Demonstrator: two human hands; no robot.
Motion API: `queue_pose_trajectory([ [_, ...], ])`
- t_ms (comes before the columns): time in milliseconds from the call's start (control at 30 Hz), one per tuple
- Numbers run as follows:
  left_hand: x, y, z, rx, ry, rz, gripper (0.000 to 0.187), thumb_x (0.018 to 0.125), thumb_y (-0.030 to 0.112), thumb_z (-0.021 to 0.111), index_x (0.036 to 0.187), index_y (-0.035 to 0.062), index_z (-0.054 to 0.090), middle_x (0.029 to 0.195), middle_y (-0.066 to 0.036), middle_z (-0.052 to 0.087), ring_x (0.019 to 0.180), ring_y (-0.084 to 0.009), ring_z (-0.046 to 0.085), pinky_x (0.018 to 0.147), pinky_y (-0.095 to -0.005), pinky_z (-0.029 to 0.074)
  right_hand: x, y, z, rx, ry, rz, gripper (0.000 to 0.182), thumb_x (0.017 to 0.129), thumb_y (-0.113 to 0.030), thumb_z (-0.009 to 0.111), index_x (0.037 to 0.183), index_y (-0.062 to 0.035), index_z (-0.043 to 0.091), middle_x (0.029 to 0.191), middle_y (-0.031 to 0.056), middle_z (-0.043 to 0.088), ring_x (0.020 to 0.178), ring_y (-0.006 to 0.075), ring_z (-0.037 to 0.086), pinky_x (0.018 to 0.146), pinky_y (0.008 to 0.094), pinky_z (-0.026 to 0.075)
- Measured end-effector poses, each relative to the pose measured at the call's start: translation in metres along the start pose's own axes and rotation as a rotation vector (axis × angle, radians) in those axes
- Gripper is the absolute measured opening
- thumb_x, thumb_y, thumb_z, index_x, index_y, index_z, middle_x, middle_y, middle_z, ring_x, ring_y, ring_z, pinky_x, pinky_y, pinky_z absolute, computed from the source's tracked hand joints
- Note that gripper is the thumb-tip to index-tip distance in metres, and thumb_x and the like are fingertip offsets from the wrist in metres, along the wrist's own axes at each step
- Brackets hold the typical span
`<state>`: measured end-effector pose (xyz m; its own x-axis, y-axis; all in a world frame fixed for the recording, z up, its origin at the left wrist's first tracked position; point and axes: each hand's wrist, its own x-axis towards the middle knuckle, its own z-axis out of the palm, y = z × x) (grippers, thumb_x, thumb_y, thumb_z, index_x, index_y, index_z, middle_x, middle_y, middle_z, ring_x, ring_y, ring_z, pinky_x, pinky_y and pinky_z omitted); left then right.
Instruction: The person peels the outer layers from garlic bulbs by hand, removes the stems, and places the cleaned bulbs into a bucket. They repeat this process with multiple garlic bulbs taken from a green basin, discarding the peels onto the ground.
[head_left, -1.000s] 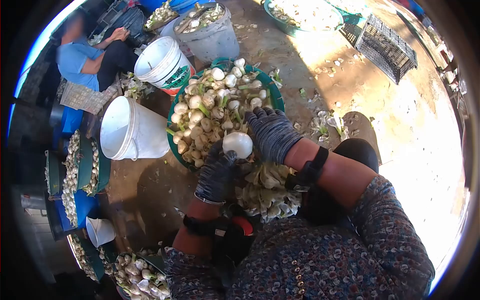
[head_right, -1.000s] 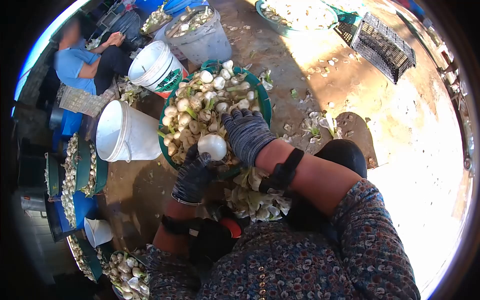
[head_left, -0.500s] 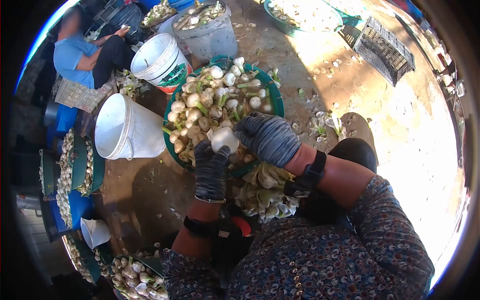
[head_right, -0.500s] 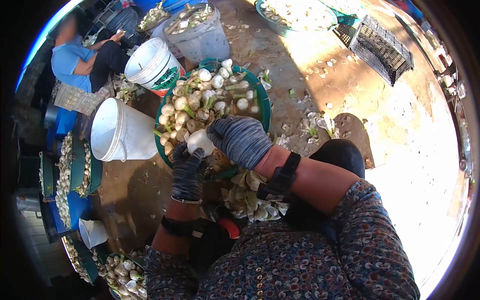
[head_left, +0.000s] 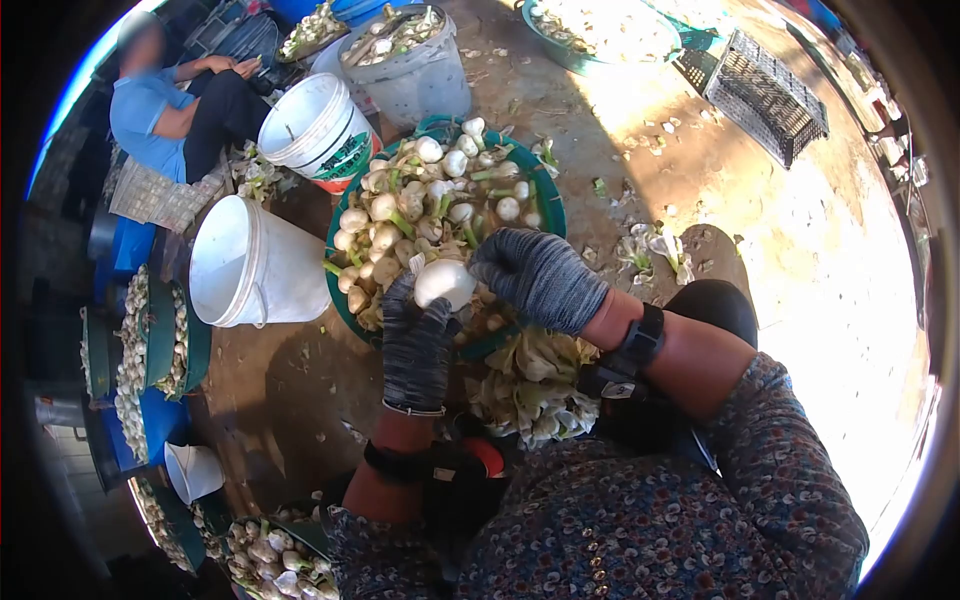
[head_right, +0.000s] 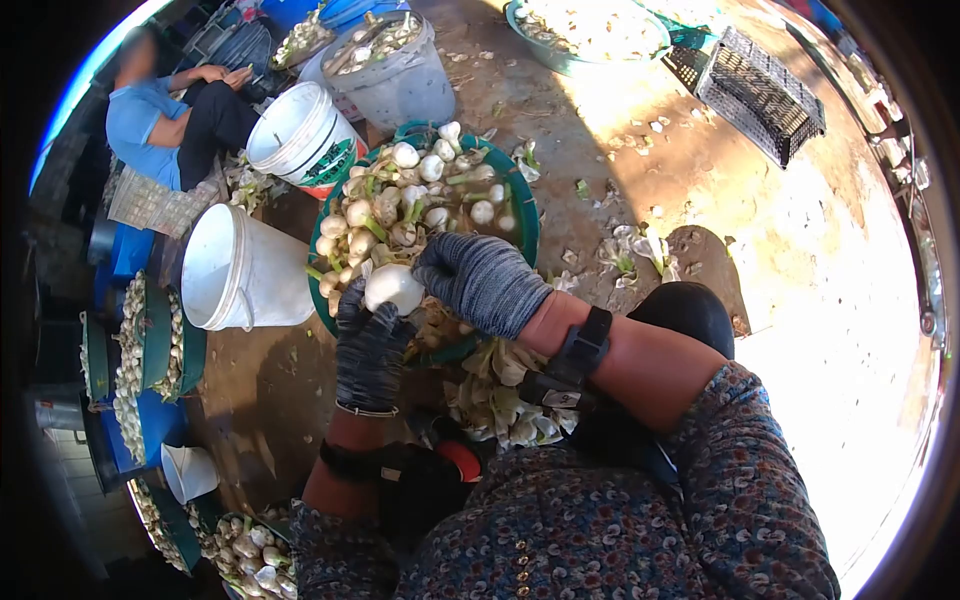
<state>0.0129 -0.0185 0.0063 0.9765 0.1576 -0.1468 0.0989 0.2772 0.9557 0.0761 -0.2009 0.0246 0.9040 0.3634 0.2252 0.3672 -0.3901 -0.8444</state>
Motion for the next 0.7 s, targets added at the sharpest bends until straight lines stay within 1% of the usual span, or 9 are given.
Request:
queue_pose_trajectory([
  [67, 0.000, 0.001, 0.000, -0.010, 0.028, -0.069, 0.052, 0.087, 0.001, 0.056, 0.135, 0.0109, 0.039, 0.124, -0.011, 0.048, 0.107, -0.0224, 0.055, 0.086, -0.0363, 0.054, -0.003, -0.003, -0.002, -0.037, 0.013, -0.043, 0.022, 0.087, -0.028, 0.060, 0.087, -0.0064, 0.064, 0.076, 0.0152, 0.064, 0.074, 0.0331, 0.064, 0.066, 0.0424, 0.051],
  [133, 0.000, 0.001, 0.003, 0.022, 0.021, -0.045, 0.050, 0.087, 0.001, 0.056, 0.134, 0.0095, 0.041, 0.123, -0.010, 0.050, 0.107, -0.0214, 0.055, 0.085, -0.0347, 0.054, -0.006, -0.009, -0.005, -0.294, 0.104, -0.246, 0.019, 0.086, -0.027, 0.060, 0.090, -0.0093, 0.065, 0.077, 0.0126, 0.064, 0.072, 0.0314, 0.064, 0.063, 0.0416, 0.051],
  [200, 0.002, -0.002, 0.005, 0.054, 0.013, -0.021, 0.049, 0.087, 0.001, 0.057, 0.133, 0.0081, 0.042, 0.122, -0.010, 0.051, 0.106, -0.0205, 0.055, 0.083, -0.0330, 0.054, -0.007, -0.008, -0.005, -0.351, 0.086, -0.317, 0.018, 0.085, -0.026, 0.060, 0.090, -0.0102, 0.064, 0.077, 0.0117, 0.064, 0.070, 0.0305, 0.064, 0.062, 0.0418, 0.051],
  [233, 0.003, -0.006, 0.004, 0.215, 0.029, 0.062, 0.047, 0.086, 0.001, 0.058, 0.130, 0.0065, 0.045, 0.120, -0.010, 0.053, 0.105, -0.0194, 0.056, 0.083, -0.0317, 0.054, -0.007, -0.008, -0.005, -0.407, 0.068, -0.387, 0.016, 0.083, -0.025, 0.060, 0.090, -0.0111, 0.064, 0.077, 0.0107, 0.064, 0.069, 0.0297, 0.064, 0.061, 0.0419, 0.051],
  [267, 0.004, -0.009, 0.003, 0.376, 0.044, 0.145, 0.044, 0.085, 0.002, 0.060, 0.127, 0.0049, 0.048, 0.118, -0.009, 0.055, 0.104, -0.0183, 0.056, 0.084, -0.0304, 0.053, -0.007, -0.009, -0.006, -0.408, 0.071, -0.383, 0.016, 0.083, -0.025, 0.060, 0.090, -0.0111, 0.064, 0.077, 0.0107, 0.064, 0.069, 0.0297, 0.064, 0.061, 0.0419, 0.051],
  [333, 0.000, -0.005, 0.007, 0.421, 0.032, 0.155, 0.048, 0.084, 0.001, 0.063, 0.129, 0.0051, 0.047, 0.119, -0.009, 0.055, 0.105, -0.0176, 0.056, 0.087, -0.0308, 0.051, -0.006, -0.015, -0.007, -0.485, -0.020, -0.315, 0.014, 0.081, -0.023, 0.060, 0.087, -0.0110, 0.063, 0.077, 0.0106, 0.064, 0.070, 0.0291, 0.064, 0.060, 0.0422, 0.051],
  [467, -0.002, -0.004, 0.008, 0.530, 0.014, 0.229, 0.051, 0.083, 0.001, 0.065, 0.130, 0.0045, 0.045, 0.121, -0.010, 0.054, 0.106, -0.0178, 0.055, 0.091, -0.0310, 0.048, -0.005, -0.014, 0.001, -0.518, -0.017, -0.278, 0.014, 0.080, -0.023, 0.060, 0.083, -0.0096, 0.061, 0.076, 0.0111, 0.063, 0.070, 0.0301, 0.064, 0.061, 0.0430, 0.051],
  [567, 0.001, 0.001, 0.005, 0.427, -0.035, 0.203, 0.051, 0.083, 0.001, 0.065, 0.130, 0.0046, 0.046, 0.121, -0.011, 0.055, 0.106, -0.0184, 0.056, 0.091, -0.0315, 0.048, -0.004, -0.013, 0.002, -0.432, 0.010, -0.188, 0.018, 0.078, -0.024, 0.063, 0.085, -0.0076, 0.062, 0.076, 0.0129, 0.064, 0.072, 0.0323, 0.065, 0.064, 0.0440, 0.051],
  [700, 0.004, -0.014, 0.001, 0.278, -0.032, 0.143, 0.050, 0.083, -0.001, 0.064, 0.128, 0.0043, 0.045, 0.122, -0.012, 0.053, 0.106, -0.0185, 0.055, 0.091, -0.0307, 0.048, -0.001, -0.008, 0.008, -0.056, -0.079, 0.028, 0.032, 0.078, -0.034, 0.068, 0.086, -0.0034, 0.063, 0.074, 0.0168, 0.065, 0.073, 0.0348, 0.065, 0.067, 0.0425, 0.052],
])
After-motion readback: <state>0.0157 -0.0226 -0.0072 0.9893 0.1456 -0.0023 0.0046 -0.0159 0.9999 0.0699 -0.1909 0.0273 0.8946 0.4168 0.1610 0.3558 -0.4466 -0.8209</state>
